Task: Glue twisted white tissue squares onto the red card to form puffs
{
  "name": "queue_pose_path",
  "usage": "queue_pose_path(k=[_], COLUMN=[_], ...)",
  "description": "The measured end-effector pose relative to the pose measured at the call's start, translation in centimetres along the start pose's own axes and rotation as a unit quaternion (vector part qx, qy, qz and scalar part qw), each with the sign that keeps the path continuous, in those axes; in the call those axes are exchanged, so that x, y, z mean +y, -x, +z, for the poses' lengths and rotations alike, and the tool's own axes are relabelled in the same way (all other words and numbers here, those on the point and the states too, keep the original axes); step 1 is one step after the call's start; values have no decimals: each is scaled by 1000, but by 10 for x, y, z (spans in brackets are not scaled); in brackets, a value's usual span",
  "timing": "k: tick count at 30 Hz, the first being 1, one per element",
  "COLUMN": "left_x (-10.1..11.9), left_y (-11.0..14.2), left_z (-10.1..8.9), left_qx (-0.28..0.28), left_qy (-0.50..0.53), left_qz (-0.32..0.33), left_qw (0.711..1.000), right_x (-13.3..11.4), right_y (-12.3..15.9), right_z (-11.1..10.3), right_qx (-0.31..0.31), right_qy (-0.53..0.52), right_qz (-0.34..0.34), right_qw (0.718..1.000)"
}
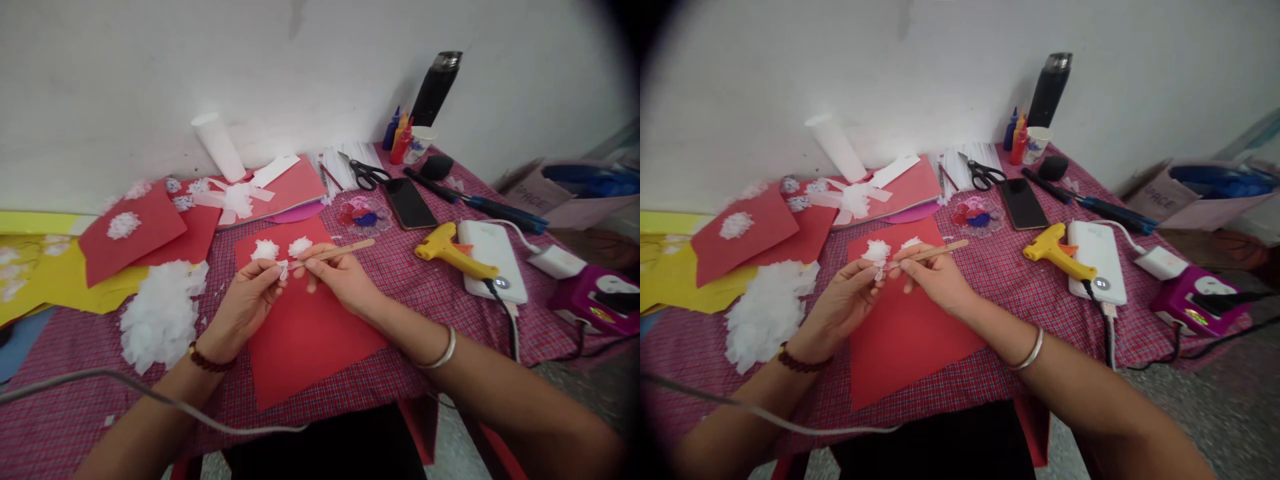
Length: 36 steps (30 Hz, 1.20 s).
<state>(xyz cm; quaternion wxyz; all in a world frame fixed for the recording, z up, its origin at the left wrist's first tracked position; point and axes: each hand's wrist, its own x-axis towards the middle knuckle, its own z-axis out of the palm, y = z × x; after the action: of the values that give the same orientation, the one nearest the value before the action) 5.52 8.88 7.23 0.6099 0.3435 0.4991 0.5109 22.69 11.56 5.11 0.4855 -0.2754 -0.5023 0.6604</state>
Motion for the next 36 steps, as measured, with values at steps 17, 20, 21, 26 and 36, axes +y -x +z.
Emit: queue_pose_path(k=[17,20,21,26,36], left_x=[49,42,37,18,21], left_y=[-27,-32,-33,-33,-66], left_z=[43,42,40,30,-2], left_qx=[-90,-118,-127,-125,-82], left_qy=[-263,-262,-274,-405,-403], left_qz=[242,243,256,408,284], left_qw=[929,927,918,809,866], right_x=[-30,-23,-21,-15,0], right_y=[-18,-19,-19,-16,-25], right_z=[-23,-21,-19,-14,-34], right_qx=[81,107,113,83,109], right_qy=[-58,-96,-112,-171,-7], right_qz=[0,24,30,56,-13], right_qw=[995,989,987,980,994])
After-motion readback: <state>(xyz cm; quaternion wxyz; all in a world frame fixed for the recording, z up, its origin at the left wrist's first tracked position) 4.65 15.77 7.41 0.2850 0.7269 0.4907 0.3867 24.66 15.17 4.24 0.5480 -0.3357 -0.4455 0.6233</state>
